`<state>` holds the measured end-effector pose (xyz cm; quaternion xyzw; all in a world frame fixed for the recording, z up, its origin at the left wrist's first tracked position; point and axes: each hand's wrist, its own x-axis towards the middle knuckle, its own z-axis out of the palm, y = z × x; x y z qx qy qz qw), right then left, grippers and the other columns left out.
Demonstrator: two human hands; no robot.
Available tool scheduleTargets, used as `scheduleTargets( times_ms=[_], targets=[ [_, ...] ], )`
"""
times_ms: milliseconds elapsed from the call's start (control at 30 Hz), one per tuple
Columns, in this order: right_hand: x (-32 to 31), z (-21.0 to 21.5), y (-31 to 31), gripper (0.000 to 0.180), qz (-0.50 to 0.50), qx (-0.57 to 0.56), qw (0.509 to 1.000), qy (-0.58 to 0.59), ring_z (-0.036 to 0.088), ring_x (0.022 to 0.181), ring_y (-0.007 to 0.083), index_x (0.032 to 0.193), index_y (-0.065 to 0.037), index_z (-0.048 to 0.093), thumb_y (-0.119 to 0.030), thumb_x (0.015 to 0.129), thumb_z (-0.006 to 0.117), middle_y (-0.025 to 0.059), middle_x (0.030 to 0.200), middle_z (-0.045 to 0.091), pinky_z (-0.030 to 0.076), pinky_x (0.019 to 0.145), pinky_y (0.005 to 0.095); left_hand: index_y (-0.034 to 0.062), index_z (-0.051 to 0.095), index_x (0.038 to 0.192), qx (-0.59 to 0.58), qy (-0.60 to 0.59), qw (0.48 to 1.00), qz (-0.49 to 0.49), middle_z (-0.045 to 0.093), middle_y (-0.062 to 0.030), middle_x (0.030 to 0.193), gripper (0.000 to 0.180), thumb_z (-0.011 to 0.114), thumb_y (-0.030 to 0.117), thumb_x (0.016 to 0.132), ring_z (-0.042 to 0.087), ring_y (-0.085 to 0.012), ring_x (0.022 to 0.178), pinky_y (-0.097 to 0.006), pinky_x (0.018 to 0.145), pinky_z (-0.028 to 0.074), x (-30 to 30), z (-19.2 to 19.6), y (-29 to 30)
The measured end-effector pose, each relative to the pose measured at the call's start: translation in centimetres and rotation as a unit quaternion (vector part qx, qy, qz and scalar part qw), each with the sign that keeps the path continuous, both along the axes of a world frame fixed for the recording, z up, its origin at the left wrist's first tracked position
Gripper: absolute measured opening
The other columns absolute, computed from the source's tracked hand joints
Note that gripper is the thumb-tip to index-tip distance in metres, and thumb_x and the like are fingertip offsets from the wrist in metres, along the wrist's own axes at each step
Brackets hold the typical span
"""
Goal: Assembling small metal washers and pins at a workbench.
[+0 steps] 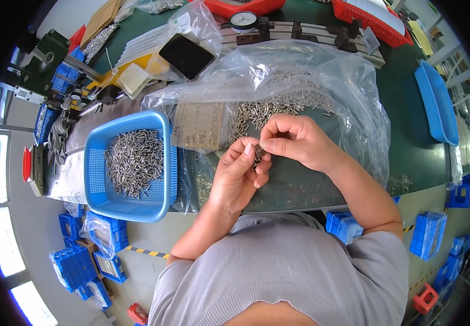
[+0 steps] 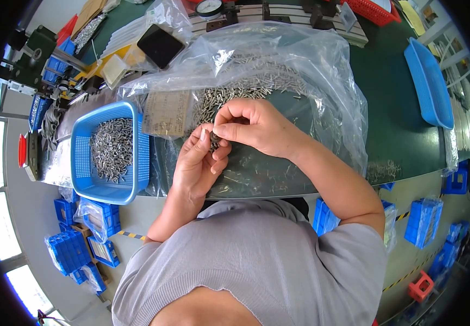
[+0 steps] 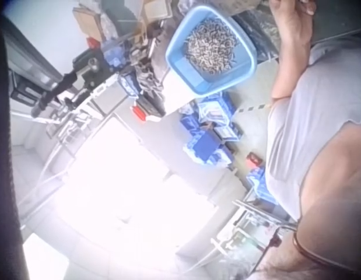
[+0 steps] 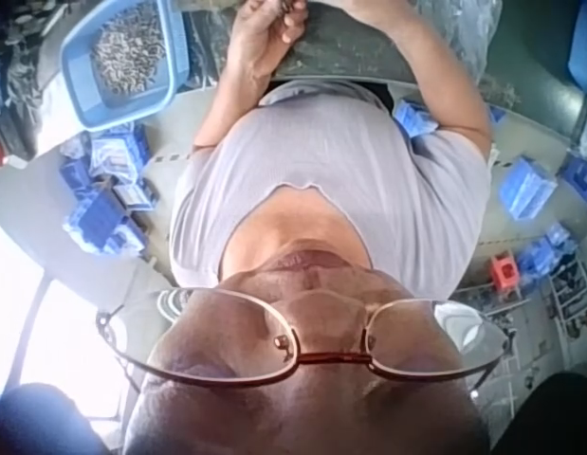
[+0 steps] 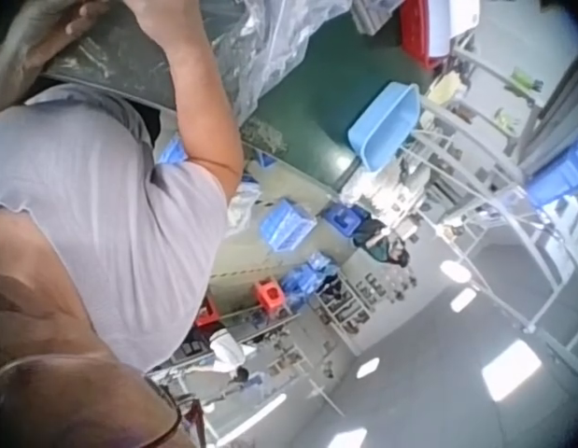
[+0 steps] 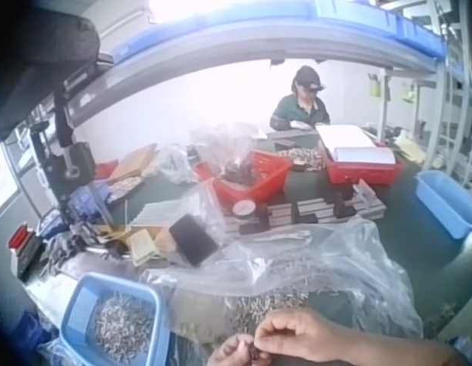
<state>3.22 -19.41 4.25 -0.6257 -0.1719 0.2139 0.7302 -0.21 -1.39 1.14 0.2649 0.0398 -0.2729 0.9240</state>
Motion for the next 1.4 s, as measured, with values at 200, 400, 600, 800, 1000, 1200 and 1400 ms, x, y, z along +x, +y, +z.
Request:
scheduleTargets(
  times_ms=[200, 400, 600, 800, 1000, 1200, 1400],
  targets=[
    [0.2, -0.1, 0.5, 0.011, -0.037, -0.122, 0.975, -0.184, 0.052, 0.081, 0.0093, 0.087, -0.004, 0.060, -0.006, 0.079, 0.067, 0.0004, 0.088, 0.056, 0.041, 0.068, 0.0236, 0.0071, 0.056, 0.101, -0.003, -0.005, 1.000, -0.007, 0.058, -0.0036, 0.084, 0.017, 0.055, 0.022, 0.093, 0.049, -0.0104, 0.065, -0.022, 0.050, 0.037, 0.0, -0.3, 0.2],
    [0.2, 0.5, 0.1, 0.013, -0.044, -0.162, 0.959, -0.227, 0.052, 0.081, 0.0110, 0.086, -0.006, 0.062, -0.008, 0.076, 0.070, 0.0004, 0.089, 0.056, 0.039, 0.067, 0.0240, 0.0063, 0.057, 0.101, 0.000, 0.024, 1.000, -0.009, 0.057, -0.0034, 0.085, 0.019, 0.056, 0.024, 0.093, 0.048, -0.0105, 0.067, -0.022, 0.051, 0.037, -0.1, 0.3, 0.0],
    [0.8, 0.0, -0.2, 0.008, -0.086, -0.137, 0.968, -0.192, 0.052, 0.075, 0.0093, 0.084, -0.006, 0.063, -0.010, 0.080, 0.069, -0.0006, 0.085, 0.056, 0.041, 0.065, 0.0242, 0.0050, 0.056, 0.105, -0.035, -0.024, 0.998, 0.050, 0.056, -0.0073, 0.093, 0.020, 0.052, 0.022, 0.095, 0.049, -0.0138, 0.077, -0.023, 0.058, 0.040, 0.1, -0.6, 0.3],
    [1.3, -1.8, -0.3, 0.014, -0.154, -0.349, 0.826, -0.415, 0.055, 0.076, 0.0266, 0.077, -0.005, 0.061, -0.008, 0.068, 0.071, 0.0050, 0.079, 0.056, 0.045, 0.066, 0.0355, 0.0053, 0.055, 0.109, -0.037, -0.033, 0.996, 0.072, 0.055, -0.0088, 0.098, 0.021, 0.051, 0.021, 0.095, 0.048, -0.0141, 0.078, -0.024, 0.060, 0.041, 0.3, -0.4, 0.2],
    [1.4, -2.0, 0.4, 0.015, -0.126, -0.401, 0.787, -0.451, 0.053, 0.078, 0.0235, 0.072, -0.010, 0.060, -0.012, 0.065, 0.072, 0.0029, 0.077, 0.052, 0.043, 0.071, 0.0364, 0.0051, 0.056, 0.107, -0.051, -0.032, 0.997, 0.058, 0.055, -0.0085, 0.097, 0.019, 0.052, 0.019, 0.094, 0.048, -0.0139, 0.077, -0.024, 0.060, 0.041, 0.2, -0.5, 0.4],
    [1.0, -1.7, 0.3, 0.013, -0.114, -0.427, 0.771, -0.458, 0.054, 0.078, 0.0239, 0.072, -0.011, 0.060, -0.016, 0.066, 0.071, 0.0029, 0.074, 0.054, 0.043, 0.070, 0.0385, 0.0053, 0.056, 0.105, -0.031, -0.027, 0.999, 0.035, 0.056, -0.0077, 0.095, 0.019, 0.054, 0.020, 0.093, 0.048, -0.0123, 0.075, -0.023, 0.059, 0.040, 0.2, -0.2, 0.0],
    [0.5, 0.8, -0.1, 0.004, -0.088, -0.204, 0.969, -0.107, 0.053, 0.072, 0.0060, 0.086, -0.005, 0.061, -0.007, 0.084, 0.062, 0.0001, 0.081, 0.058, 0.042, 0.065, 0.0205, 0.0059, 0.056, 0.097, -0.026, -0.013, 0.999, 0.036, 0.058, -0.0069, 0.091, 0.015, 0.055, 0.021, 0.093, 0.049, -0.0113, 0.071, -0.023, 0.057, 0.040, 0.1, -0.4, 0.3]
  ],
)
